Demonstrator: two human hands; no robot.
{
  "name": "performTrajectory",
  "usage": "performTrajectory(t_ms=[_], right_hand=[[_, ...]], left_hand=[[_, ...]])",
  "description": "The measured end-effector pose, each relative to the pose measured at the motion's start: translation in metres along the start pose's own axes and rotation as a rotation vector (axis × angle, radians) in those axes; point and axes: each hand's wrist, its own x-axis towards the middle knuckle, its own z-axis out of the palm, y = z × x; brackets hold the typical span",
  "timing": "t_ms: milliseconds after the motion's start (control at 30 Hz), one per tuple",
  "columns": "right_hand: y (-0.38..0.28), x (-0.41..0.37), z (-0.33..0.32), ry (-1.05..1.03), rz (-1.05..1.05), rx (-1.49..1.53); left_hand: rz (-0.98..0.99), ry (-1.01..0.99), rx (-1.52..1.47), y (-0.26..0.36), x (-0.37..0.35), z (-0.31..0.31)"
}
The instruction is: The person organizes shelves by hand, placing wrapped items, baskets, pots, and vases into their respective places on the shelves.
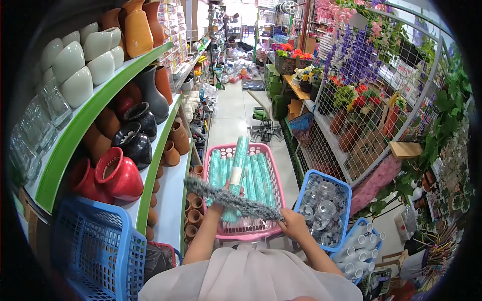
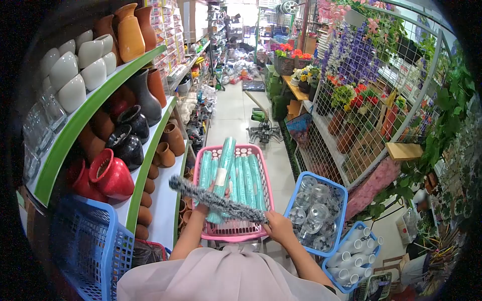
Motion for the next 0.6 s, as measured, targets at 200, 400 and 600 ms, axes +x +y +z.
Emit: performTrajectory(t_ms=[200, 400, 600], right_hand=[[0.011, 0.014, 0.003, 0.033, 0.330, 0.078], [0.022, 0.010, -0.004, -0.061, -0.012, 0.015], [0.017, 0.000, -0.006, -0.123, 0.196, 0.006]], left_hand=[[-0.099, 0.195, 0.125, -0.011, -0.008, 0.004], [-0.070, 0.223, 0.173, -0.001, -0.016, 0.022], [-0.047, 0.333, 0.103, -0.015, -0.012, 0.009]])
